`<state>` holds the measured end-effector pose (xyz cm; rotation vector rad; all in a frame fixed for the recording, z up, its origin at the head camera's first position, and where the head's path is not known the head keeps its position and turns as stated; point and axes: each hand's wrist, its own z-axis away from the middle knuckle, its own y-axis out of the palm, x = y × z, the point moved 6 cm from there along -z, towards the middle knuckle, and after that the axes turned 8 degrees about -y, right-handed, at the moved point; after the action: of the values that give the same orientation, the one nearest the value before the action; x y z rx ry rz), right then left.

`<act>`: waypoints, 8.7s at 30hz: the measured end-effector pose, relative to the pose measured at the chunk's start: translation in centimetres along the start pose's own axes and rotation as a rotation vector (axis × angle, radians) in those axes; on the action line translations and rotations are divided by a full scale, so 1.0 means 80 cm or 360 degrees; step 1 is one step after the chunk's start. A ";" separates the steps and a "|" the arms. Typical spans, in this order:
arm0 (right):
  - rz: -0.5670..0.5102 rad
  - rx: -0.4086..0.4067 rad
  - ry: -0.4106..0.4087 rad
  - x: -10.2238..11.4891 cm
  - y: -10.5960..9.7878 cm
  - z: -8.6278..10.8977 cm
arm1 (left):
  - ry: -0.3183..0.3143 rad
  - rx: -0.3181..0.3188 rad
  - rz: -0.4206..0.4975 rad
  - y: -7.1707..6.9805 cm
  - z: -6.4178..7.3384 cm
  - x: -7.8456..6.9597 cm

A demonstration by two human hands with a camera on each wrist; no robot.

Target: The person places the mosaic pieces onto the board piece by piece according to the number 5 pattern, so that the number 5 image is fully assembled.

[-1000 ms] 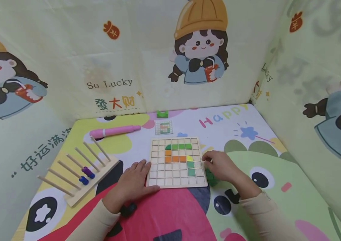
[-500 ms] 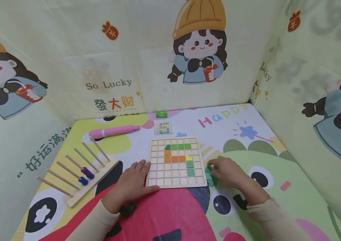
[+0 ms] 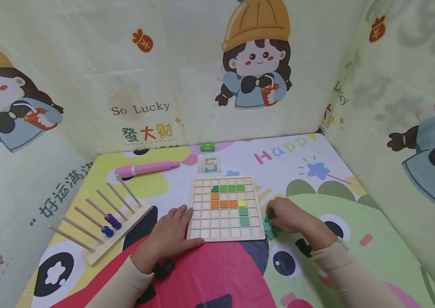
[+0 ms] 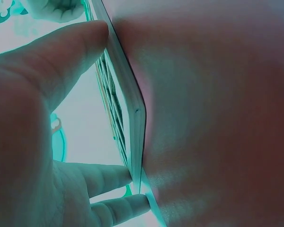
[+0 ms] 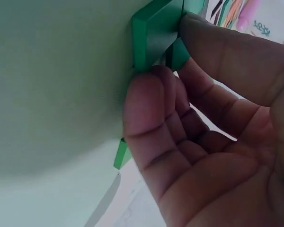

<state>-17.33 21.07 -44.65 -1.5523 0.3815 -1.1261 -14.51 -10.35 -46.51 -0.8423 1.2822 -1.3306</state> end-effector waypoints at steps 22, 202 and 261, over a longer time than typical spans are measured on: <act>0.0016 -0.0117 -0.0011 0.002 -0.009 0.016 | 0.0001 -0.0006 -0.0042 0.003 -0.002 0.000; -0.0129 -0.0278 0.0070 0.090 0.040 -0.026 | -0.0027 -0.0009 -0.0024 0.004 -0.001 0.000; -0.0447 -0.0303 0.0014 0.072 0.030 -0.013 | -0.0005 -0.0006 -0.0017 0.002 -0.002 0.001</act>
<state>-14.54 15.41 -44.29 -1.8094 0.2883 -1.3434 -14.66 -10.36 -46.70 -0.8548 1.2798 -1.3348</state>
